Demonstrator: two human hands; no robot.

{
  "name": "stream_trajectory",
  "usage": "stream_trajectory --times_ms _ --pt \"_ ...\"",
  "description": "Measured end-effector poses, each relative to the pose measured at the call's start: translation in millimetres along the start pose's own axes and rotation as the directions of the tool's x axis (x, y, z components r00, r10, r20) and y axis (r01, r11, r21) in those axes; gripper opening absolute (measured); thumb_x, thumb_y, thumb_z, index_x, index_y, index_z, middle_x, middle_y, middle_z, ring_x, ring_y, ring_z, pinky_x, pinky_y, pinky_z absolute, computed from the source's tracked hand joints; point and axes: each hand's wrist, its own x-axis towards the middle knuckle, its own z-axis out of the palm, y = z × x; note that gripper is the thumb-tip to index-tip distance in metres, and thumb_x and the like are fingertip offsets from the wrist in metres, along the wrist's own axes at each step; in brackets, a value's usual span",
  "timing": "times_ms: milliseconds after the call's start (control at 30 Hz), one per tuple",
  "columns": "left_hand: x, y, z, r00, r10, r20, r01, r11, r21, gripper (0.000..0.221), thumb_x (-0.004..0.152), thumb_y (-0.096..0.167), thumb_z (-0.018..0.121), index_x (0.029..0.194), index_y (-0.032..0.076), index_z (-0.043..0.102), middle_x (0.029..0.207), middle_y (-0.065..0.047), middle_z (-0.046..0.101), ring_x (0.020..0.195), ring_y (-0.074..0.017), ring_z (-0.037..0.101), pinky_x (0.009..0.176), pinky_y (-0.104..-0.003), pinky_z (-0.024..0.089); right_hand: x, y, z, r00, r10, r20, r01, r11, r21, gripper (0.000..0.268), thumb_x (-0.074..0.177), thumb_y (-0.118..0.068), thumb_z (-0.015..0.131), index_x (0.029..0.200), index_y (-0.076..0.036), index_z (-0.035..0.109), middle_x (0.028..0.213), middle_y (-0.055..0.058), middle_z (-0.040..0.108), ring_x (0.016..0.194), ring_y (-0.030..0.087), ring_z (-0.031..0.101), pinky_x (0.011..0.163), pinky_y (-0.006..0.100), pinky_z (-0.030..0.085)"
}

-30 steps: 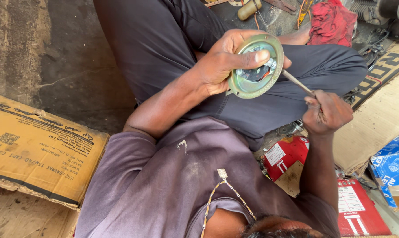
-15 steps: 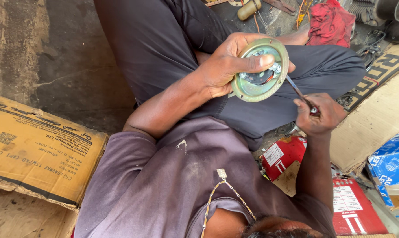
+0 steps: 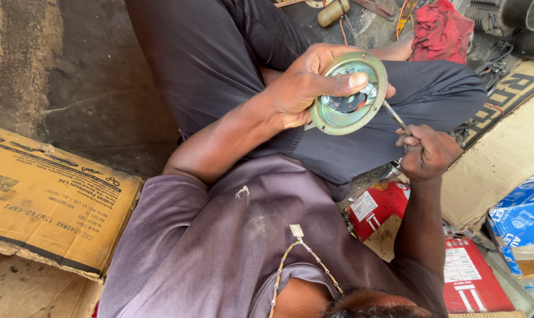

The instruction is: The person sits cross-legged on the floor and uses a hammer and screwdriver to adjust and tighten parts of a small circular electrical component. They repeatedly tap the component with the hammer and use the screwdriver to manipulate internal parts.

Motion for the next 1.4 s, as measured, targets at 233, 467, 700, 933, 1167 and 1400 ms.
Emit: stream_trajectory --times_ms 233,467,700,933,1167,1400 --pt "2.3 -1.4 0.4 1.0 -0.016 -0.009 0.015 0.998 -0.066 0.043 0.098 0.015 0.078 0.128 -0.01 0.061 0.124 -0.026 0.072 0.106 -0.0236 0.075 0.098 -0.035 0.062 -7.4 -3.4 8.0 0.988 0.04 -0.147 -0.051 0.996 -0.07 0.012 0.105 0.01 0.052 0.102 0.009 0.063 0.085 0.018 0.067 0.071 0.025 0.07 0.068 0.031 0.056" --pt "0.5 -2.3 0.5 0.999 -0.039 0.037 0.041 0.997 -0.06 0.043 0.101 0.015 0.078 0.13 -0.012 0.062 0.129 -0.028 0.07 0.11 -0.0232 0.074 0.096 -0.032 0.061 -9.2 -4.0 7.4 0.999 -0.021 -0.035 0.018 0.997 -0.076 0.01 0.106 0.007 0.051 0.104 0.009 0.061 0.084 0.015 0.069 0.065 0.022 0.07 0.061 0.029 0.054" --pt "1.4 -1.8 -1.6 0.998 -0.043 0.049 0.049 0.991 -0.123 0.048 0.102 0.015 0.075 0.14 -0.008 0.057 0.129 -0.027 0.069 0.108 -0.0191 0.073 0.098 -0.031 0.061 -2.5 -25.1 -2.8 0.998 0.012 -0.064 -0.023 0.985 -0.17 0.011 0.101 -0.001 0.071 0.101 0.007 0.063 0.082 0.017 0.064 0.065 0.024 0.063 0.058 0.031 0.047" --pt "5.4 -3.9 -7.7 0.999 -0.01 0.043 0.017 0.987 -0.16 0.047 0.104 0.014 0.074 0.138 -0.012 0.055 0.126 -0.027 0.069 0.103 -0.0188 0.073 0.092 -0.03 0.061 -13.1 -29.1 17.9 0.982 0.107 -0.153 -0.129 0.982 -0.141 0.009 0.108 0.005 0.056 0.108 0.007 0.065 0.09 0.017 0.07 0.069 0.019 0.067 0.064 0.028 0.052" --pt "4.2 -4.2 -6.7 0.998 -0.045 0.037 0.05 0.99 -0.128 0.046 0.102 0.015 0.075 0.136 -0.012 0.058 0.129 -0.027 0.07 0.108 -0.0211 0.073 0.097 -0.031 0.061 -1.9 -14.0 0.2 0.998 0.039 -0.043 -0.04 0.999 -0.026 0.019 0.116 -0.012 0.061 0.107 0.004 0.063 0.088 0.013 0.07 0.068 0.017 0.069 0.063 0.026 0.053" --pt "2.8 1.6 1.5 1.0 -0.026 -0.004 0.025 0.995 -0.098 0.043 0.1 0.015 0.077 0.13 -0.011 0.06 0.126 -0.025 0.071 0.108 -0.0235 0.075 0.097 -0.035 0.062 1.0 -16.9 6.6 0.995 0.047 -0.087 -0.058 0.989 -0.135 0.024 0.114 -0.016 0.069 0.105 0.006 0.065 0.084 0.013 0.068 0.069 0.021 0.066 0.06 0.027 0.048"
